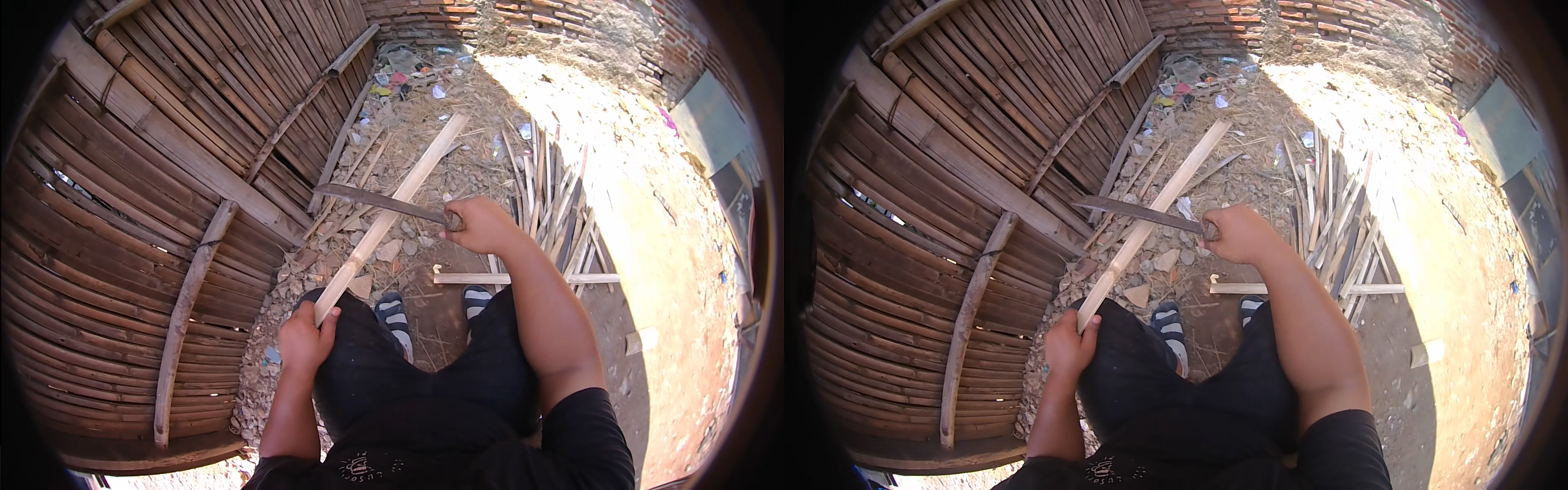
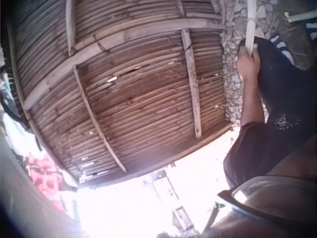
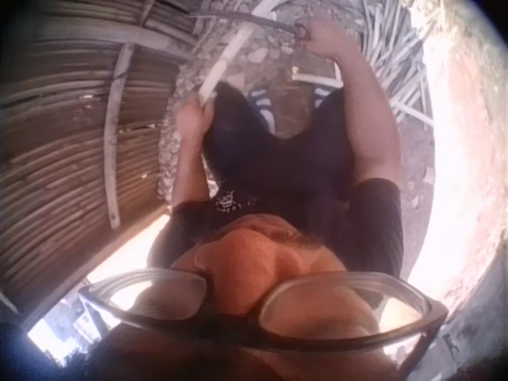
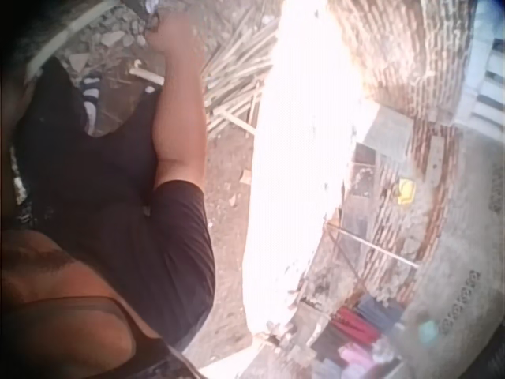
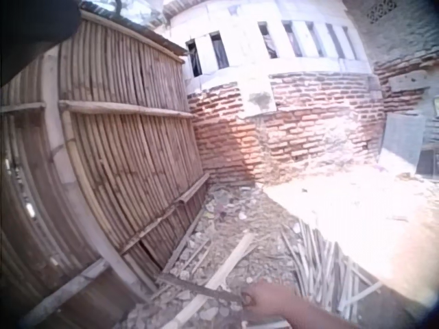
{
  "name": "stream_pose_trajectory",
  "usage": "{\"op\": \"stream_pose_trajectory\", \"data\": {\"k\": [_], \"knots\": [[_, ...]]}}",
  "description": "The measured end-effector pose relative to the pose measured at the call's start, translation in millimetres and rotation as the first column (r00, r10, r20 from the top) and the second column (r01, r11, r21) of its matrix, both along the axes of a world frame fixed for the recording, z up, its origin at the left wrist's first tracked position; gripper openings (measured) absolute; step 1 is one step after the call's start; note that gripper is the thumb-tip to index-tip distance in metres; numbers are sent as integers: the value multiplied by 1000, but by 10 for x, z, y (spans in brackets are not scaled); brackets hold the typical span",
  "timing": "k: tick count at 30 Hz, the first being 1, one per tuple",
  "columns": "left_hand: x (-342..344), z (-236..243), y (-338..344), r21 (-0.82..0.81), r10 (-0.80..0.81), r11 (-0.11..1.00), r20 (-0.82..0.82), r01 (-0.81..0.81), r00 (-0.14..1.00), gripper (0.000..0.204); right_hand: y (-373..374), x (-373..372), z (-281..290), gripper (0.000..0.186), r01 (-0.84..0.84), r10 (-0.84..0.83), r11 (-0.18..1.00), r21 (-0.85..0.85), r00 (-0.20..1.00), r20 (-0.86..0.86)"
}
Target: The person shaves a long thin strip of wood using a large blade, repeatedly scraping it along the length of the wood while holding it against their lap.
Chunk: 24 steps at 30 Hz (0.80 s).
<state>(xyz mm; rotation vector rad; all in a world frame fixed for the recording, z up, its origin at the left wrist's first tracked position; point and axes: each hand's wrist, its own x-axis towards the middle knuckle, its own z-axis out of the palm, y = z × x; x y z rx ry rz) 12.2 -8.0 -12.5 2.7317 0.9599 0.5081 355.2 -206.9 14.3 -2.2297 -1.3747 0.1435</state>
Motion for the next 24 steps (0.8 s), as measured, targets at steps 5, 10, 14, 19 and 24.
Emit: {"op": "stream_pose_trajectory", "data": {"k": [5, 10, 14, 19, 24], "knots": [[-35, 25, 17, -9, -14, 1000, -11, 14, 1000, 48, 149, -416, 271, 34, -180, 192, 964, -195, 980, 44], [-42, 26, 29, -23, -31, 999, 39, 32, 999, 47, -27, 91, 180, 41, 104, -101, 994, 19, 988, -113], [-5, 41, 9, -26, -26, 999, 22, 26, 999, 47, -143, 276, 93, 47, 260, -238, 963, 76, 945, -223], [-5, 60, 15, -57, -24, 998, 22, 25, 999, 47, 17, -174, 193, 41, -62, 60, 995, -77, 998, -32], [-52, 32, 36, -29, -27, 999, 41, 29, 999, 47, 107, -425, 332, 34, -185, 191, 970, -159, 981, 22]]}}
